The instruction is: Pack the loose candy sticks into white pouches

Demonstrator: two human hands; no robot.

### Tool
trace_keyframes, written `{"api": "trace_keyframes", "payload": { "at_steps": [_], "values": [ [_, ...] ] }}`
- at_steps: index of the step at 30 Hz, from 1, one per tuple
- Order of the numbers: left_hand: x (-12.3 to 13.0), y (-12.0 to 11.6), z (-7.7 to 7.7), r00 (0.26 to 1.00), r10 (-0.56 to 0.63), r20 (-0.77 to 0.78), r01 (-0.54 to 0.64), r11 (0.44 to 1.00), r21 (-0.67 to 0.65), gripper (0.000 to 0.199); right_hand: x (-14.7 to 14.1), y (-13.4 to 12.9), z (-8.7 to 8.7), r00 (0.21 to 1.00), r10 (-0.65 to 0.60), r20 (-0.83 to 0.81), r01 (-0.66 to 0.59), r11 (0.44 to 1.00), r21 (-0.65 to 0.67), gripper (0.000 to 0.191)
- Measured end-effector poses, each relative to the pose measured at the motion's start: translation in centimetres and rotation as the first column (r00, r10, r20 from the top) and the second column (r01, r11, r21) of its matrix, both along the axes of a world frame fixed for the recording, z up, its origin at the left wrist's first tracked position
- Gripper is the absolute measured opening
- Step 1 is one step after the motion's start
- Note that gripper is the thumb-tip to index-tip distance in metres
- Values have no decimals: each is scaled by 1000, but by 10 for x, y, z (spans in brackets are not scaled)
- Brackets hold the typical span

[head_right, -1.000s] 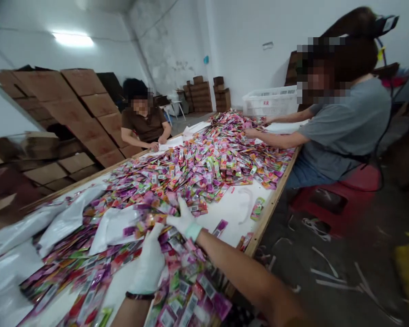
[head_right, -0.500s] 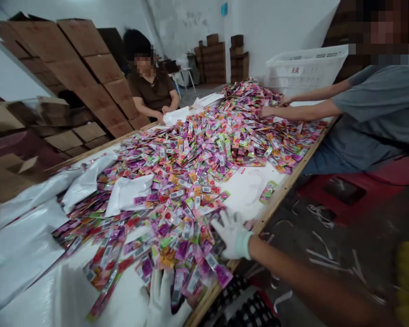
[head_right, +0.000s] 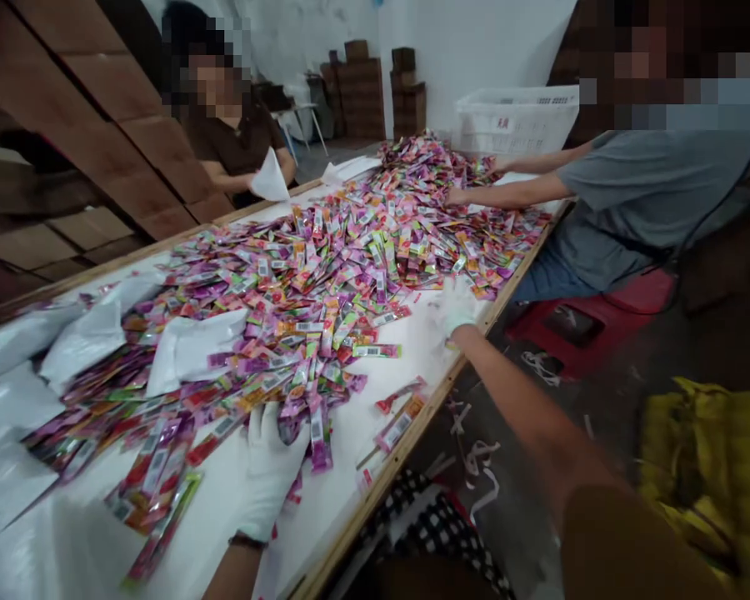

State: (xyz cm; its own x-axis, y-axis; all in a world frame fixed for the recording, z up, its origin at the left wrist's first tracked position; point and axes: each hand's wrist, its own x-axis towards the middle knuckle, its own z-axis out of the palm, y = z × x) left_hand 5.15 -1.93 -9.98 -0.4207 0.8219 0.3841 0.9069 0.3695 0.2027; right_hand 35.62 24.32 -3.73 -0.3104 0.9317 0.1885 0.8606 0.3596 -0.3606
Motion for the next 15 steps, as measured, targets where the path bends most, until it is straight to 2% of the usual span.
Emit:
{"api": "trace_keyframes", "payload": {
  "at_steps": [2,4,5,6,7,9,10,11,13,14,15],
  "values": [
    [4,0,4,1000,16,12,-16,1000,-17,63,16,10,-8,996,-92,16,92,995,-34,23],
    [7,2,7,1000,19,21,-18,999,-34,61,21,9,-15,982,-137,-133,124,987,-103,16],
    [8,3,8,999,15,28,-14,999,-40,61,21,4,-17,954,-136,-268,93,982,-167,15],
    [8,4,8,999,10,37,-8,999,-41,61,18,-4,-17,897,-115,-426,9,970,-244,14],
    [8,4,7,999,4,49,-2,999,-40,62,14,-15,-14,813,-83,-577,-126,941,-313,15],
    [7,2,5,997,-4,78,7,1000,-30,63,9,-41,0,641,-14,-767,-431,821,-375,23],
    [7,-1,5,995,-16,99,18,999,-26,62,9,-55,10,596,25,-802,-551,740,-387,27],
    [7,-4,6,992,-33,125,35,999,-19,61,12,-67,21,588,77,-805,-637,658,-403,28],
    [5,-13,11,977,-65,205,62,998,23,59,26,-87,41,649,263,-713,-735,458,-500,28],
    [4,-18,15,966,-66,249,53,997,60,59,36,-93,48,680,385,-624,-733,372,-569,27],
    [2,-23,20,956,-53,287,23,994,109,60,45,-96,52,698,510,-503,-699,330,-634,26]
  ]
}}
